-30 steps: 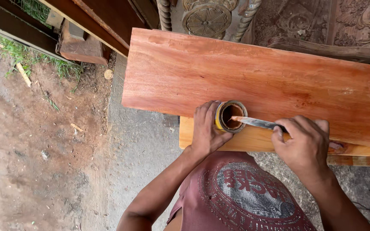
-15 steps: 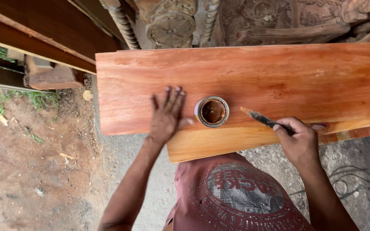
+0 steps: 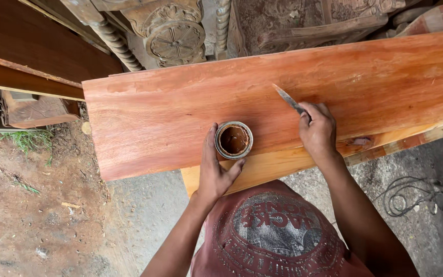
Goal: The person applies reddish-brown wood stain to long wooden boards using a brush, dipping the brush into a stain can held in the other hand. They brush along the boards, use a round pad to spread stain on a smaller panel, and finally lift and carry a stained board.
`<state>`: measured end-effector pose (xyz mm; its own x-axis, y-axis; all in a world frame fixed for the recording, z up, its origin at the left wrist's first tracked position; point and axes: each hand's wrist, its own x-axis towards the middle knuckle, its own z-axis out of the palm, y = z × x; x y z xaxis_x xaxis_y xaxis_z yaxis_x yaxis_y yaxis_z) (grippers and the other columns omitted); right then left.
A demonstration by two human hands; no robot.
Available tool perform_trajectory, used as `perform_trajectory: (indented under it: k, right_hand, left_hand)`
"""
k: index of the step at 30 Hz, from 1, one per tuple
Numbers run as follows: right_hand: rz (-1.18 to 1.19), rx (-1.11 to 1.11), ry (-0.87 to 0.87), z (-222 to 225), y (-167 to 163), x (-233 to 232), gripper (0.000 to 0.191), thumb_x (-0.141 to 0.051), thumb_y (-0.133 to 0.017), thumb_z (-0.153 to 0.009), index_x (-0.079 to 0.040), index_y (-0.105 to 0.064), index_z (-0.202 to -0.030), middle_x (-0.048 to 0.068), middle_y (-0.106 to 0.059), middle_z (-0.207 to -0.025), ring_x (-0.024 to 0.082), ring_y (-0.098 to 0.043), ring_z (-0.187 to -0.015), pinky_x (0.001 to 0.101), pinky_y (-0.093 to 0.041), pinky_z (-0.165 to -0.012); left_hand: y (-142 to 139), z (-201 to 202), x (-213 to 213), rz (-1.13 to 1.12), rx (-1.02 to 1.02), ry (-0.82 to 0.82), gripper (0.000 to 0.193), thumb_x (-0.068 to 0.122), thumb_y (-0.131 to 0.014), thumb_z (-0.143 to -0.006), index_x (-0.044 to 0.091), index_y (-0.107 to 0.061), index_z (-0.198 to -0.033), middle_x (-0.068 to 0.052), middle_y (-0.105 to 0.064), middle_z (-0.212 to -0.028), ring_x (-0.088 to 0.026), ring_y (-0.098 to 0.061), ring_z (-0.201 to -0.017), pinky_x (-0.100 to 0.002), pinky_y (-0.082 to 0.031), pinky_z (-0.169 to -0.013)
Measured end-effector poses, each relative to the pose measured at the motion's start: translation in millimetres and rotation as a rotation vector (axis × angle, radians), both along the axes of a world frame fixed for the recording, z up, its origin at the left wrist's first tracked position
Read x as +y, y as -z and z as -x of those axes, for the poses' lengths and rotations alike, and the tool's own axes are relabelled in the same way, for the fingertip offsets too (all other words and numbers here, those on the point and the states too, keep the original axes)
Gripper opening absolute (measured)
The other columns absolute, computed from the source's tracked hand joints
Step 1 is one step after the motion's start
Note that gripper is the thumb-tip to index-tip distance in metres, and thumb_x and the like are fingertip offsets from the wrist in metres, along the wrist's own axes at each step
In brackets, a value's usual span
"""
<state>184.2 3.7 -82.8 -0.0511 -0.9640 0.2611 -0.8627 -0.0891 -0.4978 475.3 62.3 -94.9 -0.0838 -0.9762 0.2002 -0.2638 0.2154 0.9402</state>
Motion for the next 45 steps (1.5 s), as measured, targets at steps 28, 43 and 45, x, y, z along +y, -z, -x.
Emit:
perform_trajectory:
  k: [28, 43, 45]
  right_hand:
    - [-0.034, -0.074, 0.163, -12.7, 29.2, -16.3, 0.026, -0.001, -0.069, -0.101, -0.008, -0.074, -0.126, 0.011, -0.057, -0.102, 0.021, -0.057, -0.084, 0.0328, -0.049, -0.066]
    - [-0.025, -0.192, -0.024, -26.4, 30.9, -20.2, 0.036, 0.009, -0.063, -0.094, -0.002, -0.073, -0.127, 0.012, -0.059, -0.105, 0.021, -0.060, -0.089, 0.0302, -0.051, -0.074]
    - [-0.035, -0.223, 0.006, -37.8, 29.2, -20.6, 0.032, 0.007, -0.062, -0.096, 0.000, -0.071, -0.127, 0.014, -0.059, -0.105, 0.024, -0.060, -0.086, 0.0307, -0.051, -0.070]
  left_hand:
    - [17.8, 4.7, -32.2, 0.116, -0.172, 0.010, 0.097, 0.022, -0.090, -0.077, -0.006, -0.032, -0.148, -0.028, -0.048, -0.142, -0.045, -0.053, -0.131, -0.049, -0.047, -0.110]
    - [9.3, -37.7, -5.8, 0.024, -0.112, -0.138, 0.096, 0.018, -0.090, -0.074, -0.004, -0.033, -0.148, -0.025, -0.053, -0.141, -0.038, -0.059, -0.129, -0.044, -0.050, -0.109]
    - [9.1, -38.5, -6.2, 0.018, -0.094, -0.136, 0.095, 0.018, -0.090, -0.075, -0.004, -0.033, -0.148, -0.024, -0.053, -0.142, -0.038, -0.059, -0.129, -0.044, -0.050, -0.108]
